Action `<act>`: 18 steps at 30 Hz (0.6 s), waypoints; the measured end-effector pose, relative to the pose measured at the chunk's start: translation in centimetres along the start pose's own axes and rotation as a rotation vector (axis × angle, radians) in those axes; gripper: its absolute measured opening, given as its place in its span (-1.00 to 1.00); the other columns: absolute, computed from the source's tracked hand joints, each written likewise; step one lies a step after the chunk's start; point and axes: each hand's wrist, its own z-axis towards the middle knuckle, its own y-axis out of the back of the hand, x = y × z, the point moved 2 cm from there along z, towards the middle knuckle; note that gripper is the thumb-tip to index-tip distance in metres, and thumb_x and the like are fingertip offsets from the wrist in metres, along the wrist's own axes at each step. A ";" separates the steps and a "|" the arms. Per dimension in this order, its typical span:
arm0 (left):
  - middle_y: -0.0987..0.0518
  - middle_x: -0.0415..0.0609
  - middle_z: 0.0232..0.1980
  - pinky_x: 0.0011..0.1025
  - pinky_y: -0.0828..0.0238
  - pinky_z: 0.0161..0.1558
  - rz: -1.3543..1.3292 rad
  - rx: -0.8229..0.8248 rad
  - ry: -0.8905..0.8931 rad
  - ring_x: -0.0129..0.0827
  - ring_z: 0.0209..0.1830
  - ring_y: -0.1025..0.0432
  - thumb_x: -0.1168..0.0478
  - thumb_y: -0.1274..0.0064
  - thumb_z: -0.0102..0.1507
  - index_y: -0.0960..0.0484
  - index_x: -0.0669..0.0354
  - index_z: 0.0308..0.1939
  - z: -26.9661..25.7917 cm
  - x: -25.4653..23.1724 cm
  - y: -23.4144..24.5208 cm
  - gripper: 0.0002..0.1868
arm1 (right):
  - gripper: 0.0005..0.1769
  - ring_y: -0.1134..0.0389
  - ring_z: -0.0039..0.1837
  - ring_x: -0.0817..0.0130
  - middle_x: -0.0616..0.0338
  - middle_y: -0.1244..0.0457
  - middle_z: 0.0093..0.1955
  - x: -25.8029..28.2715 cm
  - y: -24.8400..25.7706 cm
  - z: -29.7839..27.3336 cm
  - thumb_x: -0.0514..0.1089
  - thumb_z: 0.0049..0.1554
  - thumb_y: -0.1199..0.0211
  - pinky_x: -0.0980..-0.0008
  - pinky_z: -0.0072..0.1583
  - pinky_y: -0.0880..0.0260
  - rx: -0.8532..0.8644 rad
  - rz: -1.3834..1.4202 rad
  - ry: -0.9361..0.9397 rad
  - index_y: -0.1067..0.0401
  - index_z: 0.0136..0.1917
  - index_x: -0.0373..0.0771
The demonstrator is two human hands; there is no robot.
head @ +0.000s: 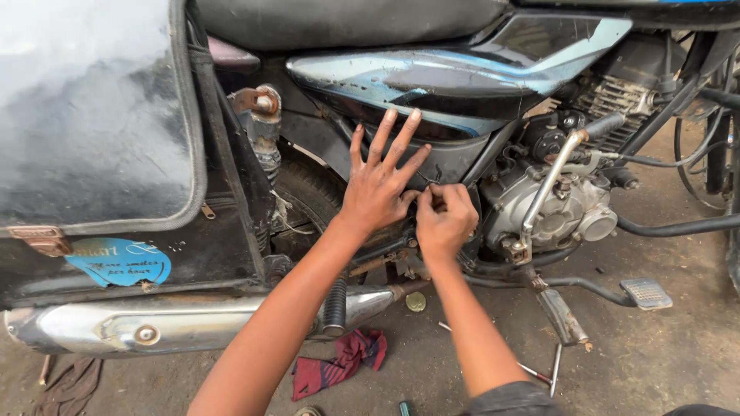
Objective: Cleaning and reattaching a motorcycle side panel and adjusting mechanical components.
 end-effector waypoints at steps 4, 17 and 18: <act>0.04 -0.14 0.69 0.34 0.21 0.54 -0.010 0.004 -0.001 -0.11 0.70 0.25 -0.02 -0.50 -0.12 -0.65 -0.12 0.24 -0.1 0.0 -0.2 -0.19 | -0.86 -0.37 -0.05 0.15 0.08 -0.34 -0.07 2.5 3.0 1.8 -0.39 0.00 -0.41 0.24 -0.04 -0.39 0.280 -0.379 0.728 -0.55 -0.11 -0.35; 0.03 -0.15 0.69 0.33 0.19 0.54 -0.015 0.008 0.003 -0.12 0.70 0.21 0.01 -0.48 -0.14 -0.64 -0.13 0.24 0.0 0.2 -0.2 -0.17 | -0.76 -0.37 -0.08 0.18 0.11 -0.33 -0.05 2.4 2.7 3.7 -0.40 -0.08 -0.41 0.28 -0.08 -0.41 0.470 -0.383 0.937 -0.52 -0.10 -0.32; 0.03 -0.15 0.69 0.33 0.19 0.54 -0.013 0.010 0.001 -0.12 0.70 0.21 0.01 -0.48 -0.14 -0.64 -0.13 0.24 0.1 0.2 -0.1 -0.17 | -0.76 -0.37 -0.08 0.18 0.11 -0.33 -0.05 2.4 2.7 3.7 -0.40 -0.08 -0.41 0.28 -0.08 -0.41 0.468 -0.381 0.935 -0.52 -0.10 -0.32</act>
